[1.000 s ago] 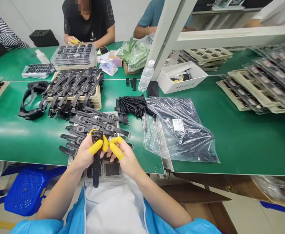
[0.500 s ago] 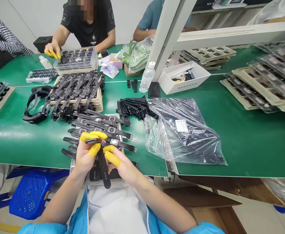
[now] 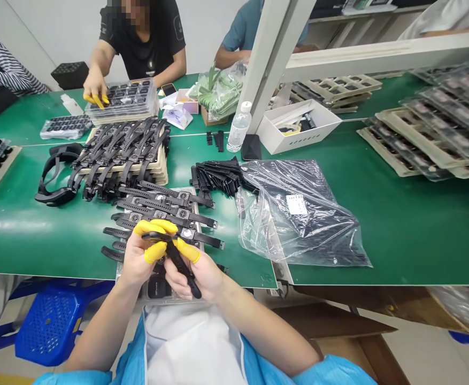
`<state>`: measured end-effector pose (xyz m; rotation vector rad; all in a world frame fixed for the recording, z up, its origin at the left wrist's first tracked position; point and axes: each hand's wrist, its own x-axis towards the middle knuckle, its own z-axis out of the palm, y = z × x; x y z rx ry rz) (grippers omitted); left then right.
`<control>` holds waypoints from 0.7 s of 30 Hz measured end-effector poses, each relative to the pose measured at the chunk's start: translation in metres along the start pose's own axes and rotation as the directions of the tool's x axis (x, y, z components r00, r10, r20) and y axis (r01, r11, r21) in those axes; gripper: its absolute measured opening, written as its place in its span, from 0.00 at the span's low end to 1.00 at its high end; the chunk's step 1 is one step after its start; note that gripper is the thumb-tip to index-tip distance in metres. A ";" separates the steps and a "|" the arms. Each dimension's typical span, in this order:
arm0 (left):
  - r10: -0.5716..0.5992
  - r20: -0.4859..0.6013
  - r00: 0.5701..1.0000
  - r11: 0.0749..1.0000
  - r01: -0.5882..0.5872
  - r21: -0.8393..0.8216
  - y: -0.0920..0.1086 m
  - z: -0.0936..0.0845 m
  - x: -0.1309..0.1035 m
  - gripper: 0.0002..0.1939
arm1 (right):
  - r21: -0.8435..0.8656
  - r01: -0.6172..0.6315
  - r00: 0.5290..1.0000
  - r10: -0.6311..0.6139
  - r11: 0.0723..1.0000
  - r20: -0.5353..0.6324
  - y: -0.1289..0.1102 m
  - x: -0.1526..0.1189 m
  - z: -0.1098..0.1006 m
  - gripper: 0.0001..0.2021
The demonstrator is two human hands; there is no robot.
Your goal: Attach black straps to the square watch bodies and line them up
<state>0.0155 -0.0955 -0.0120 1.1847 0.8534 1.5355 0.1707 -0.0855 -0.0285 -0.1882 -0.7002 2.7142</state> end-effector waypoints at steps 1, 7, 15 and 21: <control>-0.011 0.013 1.000 1.000 0.011 0.015 0.000 0.000 0.000 0.12 | -0.002 -0.009 1.000 0.009 1.000 0.005 -0.002 -0.001 -0.001 0.35; -0.016 0.028 0.999 0.997 0.014 0.075 0.005 0.002 -0.001 0.09 | -0.002 0.030 0.998 -0.030 1.000 -0.046 -0.003 0.000 -0.002 0.34; -0.084 -0.042 0.996 0.996 0.085 0.032 0.005 0.003 -0.002 0.14 | -0.009 0.049 0.994 -0.049 0.999 -0.095 -0.005 -0.006 0.000 0.26; -0.100 -0.444 0.890 0.988 0.036 -0.151 0.017 -0.012 0.013 0.19 | -0.243 -0.105 0.976 0.053 0.964 -0.213 -0.012 -0.030 -0.011 0.22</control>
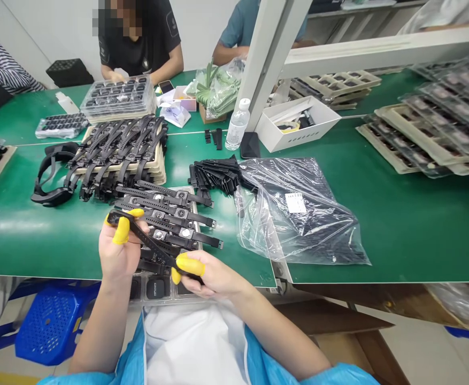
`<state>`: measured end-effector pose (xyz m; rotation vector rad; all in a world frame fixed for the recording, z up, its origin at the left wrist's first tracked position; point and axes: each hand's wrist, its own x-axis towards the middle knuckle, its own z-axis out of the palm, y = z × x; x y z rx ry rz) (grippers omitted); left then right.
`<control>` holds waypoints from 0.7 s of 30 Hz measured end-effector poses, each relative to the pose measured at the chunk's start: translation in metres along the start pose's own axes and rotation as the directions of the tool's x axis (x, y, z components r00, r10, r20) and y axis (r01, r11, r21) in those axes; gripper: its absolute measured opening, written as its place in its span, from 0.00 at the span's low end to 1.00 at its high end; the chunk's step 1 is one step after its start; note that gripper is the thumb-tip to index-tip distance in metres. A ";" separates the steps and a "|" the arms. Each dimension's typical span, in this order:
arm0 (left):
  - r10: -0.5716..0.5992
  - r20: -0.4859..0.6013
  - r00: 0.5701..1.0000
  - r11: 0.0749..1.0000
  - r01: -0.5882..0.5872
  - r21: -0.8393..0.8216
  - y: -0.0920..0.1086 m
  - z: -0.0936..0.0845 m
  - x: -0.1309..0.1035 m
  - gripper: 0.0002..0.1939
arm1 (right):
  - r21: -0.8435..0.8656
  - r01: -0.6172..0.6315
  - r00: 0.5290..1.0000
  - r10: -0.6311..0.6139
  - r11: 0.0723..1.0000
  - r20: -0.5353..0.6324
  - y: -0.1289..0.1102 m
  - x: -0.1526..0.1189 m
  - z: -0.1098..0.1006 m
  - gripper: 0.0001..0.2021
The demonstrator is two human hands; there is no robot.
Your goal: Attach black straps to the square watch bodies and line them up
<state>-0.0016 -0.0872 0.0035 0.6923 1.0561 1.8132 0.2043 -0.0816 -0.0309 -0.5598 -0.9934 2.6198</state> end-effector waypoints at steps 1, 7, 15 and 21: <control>-0.018 -0.034 0.999 1.000 0.018 -0.005 0.002 -0.001 0.002 0.19 | -0.026 0.003 1.000 -0.004 1.000 -0.029 -0.002 -0.005 -0.003 0.21; -0.236 0.162 0.958 0.965 0.212 0.152 -0.007 0.002 -0.006 0.25 | -0.133 0.227 0.904 -0.260 0.965 -0.340 -0.016 -0.021 0.003 0.19; -0.051 0.673 0.738 0.782 -0.389 0.487 -0.024 0.000 -0.020 0.26 | -0.089 0.223 0.932 -0.239 0.971 -0.272 -0.011 -0.007 0.023 0.21; -0.002 0.823 0.568 0.638 -0.633 0.439 -0.022 -0.006 -0.015 0.34 | -0.115 0.215 0.937 -0.239 0.970 -0.257 -0.003 -0.006 0.018 0.18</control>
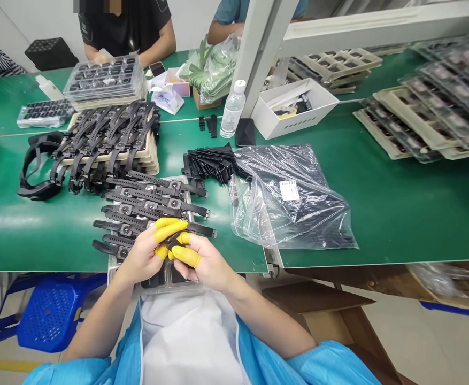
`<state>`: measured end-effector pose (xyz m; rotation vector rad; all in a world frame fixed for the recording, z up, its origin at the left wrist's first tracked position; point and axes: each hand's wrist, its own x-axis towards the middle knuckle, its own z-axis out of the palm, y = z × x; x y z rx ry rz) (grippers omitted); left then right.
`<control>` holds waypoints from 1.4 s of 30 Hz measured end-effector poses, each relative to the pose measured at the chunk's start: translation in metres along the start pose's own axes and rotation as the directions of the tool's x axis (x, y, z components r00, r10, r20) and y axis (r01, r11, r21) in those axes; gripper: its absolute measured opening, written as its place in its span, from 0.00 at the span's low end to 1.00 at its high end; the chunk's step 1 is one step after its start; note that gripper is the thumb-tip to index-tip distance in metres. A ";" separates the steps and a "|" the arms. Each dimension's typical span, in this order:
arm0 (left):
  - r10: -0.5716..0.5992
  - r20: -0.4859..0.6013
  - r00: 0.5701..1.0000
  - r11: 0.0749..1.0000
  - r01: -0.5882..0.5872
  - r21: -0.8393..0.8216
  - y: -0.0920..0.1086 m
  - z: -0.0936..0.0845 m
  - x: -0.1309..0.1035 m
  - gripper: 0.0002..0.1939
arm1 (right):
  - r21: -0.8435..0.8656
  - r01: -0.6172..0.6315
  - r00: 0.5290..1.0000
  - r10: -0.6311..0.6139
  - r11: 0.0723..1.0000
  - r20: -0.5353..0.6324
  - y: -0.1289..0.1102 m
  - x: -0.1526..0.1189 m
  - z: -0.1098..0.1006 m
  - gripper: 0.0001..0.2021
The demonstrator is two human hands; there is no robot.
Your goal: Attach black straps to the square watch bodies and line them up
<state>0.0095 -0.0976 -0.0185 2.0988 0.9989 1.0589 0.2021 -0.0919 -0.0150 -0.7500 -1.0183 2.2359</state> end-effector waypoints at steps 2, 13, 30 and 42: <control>0.009 -0.002 1.000 1.000 -0.009 0.018 0.001 -0.001 0.001 0.32 | 0.040 0.021 0.999 -0.020 0.999 -0.028 0.002 0.001 0.000 0.17; -0.006 -0.009 1.000 0.998 0.007 0.054 0.003 0.004 0.000 0.30 | 0.286 0.019 0.998 -0.001 0.958 -0.062 0.004 0.005 0.004 0.18; 0.019 0.095 0.995 0.934 -0.051 0.352 0.007 0.003 0.001 0.25 | 0.092 -0.048 0.982 0.064 0.995 -0.177 0.003 0.003 0.000 0.20; -0.058 0.118 0.991 0.975 0.031 0.219 0.034 -0.011 -0.005 0.33 | -0.568 0.293 0.913 -0.402 0.769 -0.073 0.002 -0.014 -0.026 0.14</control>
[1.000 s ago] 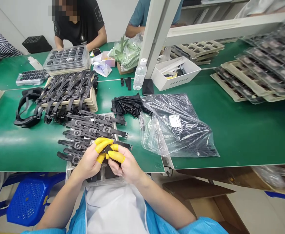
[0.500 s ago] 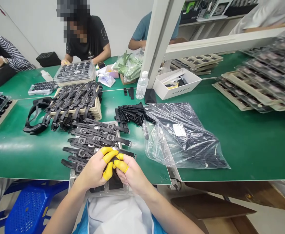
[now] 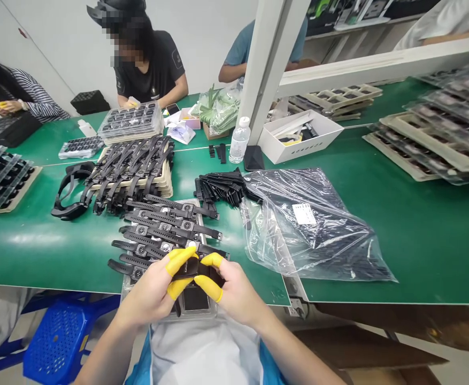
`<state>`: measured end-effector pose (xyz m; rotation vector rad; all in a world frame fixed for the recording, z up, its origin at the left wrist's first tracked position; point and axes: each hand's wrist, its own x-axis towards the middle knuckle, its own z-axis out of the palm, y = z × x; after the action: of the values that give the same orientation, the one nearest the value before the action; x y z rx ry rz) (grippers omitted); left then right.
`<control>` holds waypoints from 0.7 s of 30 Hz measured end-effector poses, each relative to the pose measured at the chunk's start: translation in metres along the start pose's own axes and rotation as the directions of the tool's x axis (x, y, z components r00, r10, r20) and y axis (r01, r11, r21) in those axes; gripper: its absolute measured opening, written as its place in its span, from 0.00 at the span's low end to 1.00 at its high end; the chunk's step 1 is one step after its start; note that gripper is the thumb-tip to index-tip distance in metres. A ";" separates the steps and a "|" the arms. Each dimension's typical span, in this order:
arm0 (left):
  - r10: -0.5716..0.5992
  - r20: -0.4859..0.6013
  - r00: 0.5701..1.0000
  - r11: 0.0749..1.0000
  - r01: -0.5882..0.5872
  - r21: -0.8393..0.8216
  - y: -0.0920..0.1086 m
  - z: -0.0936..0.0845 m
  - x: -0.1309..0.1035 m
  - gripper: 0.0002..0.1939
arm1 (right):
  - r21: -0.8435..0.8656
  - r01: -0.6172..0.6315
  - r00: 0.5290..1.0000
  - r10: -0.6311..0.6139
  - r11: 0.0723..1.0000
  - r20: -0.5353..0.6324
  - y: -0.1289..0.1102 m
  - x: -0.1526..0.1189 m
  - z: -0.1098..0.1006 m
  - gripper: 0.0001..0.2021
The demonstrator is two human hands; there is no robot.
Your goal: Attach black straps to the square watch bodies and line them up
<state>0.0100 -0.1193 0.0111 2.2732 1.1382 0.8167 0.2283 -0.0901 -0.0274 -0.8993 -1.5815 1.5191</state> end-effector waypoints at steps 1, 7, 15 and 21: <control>-0.019 0.006 1.000 0.999 0.018 0.047 0.003 -0.006 -0.002 0.33 | -0.101 0.049 0.998 -0.046 0.994 0.037 -0.001 -0.002 -0.008 0.12; -0.098 0.096 0.991 0.933 0.058 0.355 -0.005 -0.048 -0.016 0.16 | -0.444 0.177 0.980 -0.117 0.879 0.159 -0.005 -0.019 -0.041 0.11; -0.187 0.388 0.903 0.948 0.062 0.312 -0.012 -0.045 -0.031 0.10 | -0.586 0.182 0.961 -0.017 0.789 0.275 0.004 -0.050 -0.032 0.10; -0.213 0.410 0.887 0.905 0.021 0.424 -0.012 -0.028 -0.032 0.12 | -0.726 0.141 0.942 0.134 0.674 0.307 0.011 -0.053 -0.035 0.05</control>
<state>-0.0308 -0.1351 0.0136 2.5014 1.2916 -0.0255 0.2836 -0.1198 -0.0408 -1.0863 -2.5546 1.0187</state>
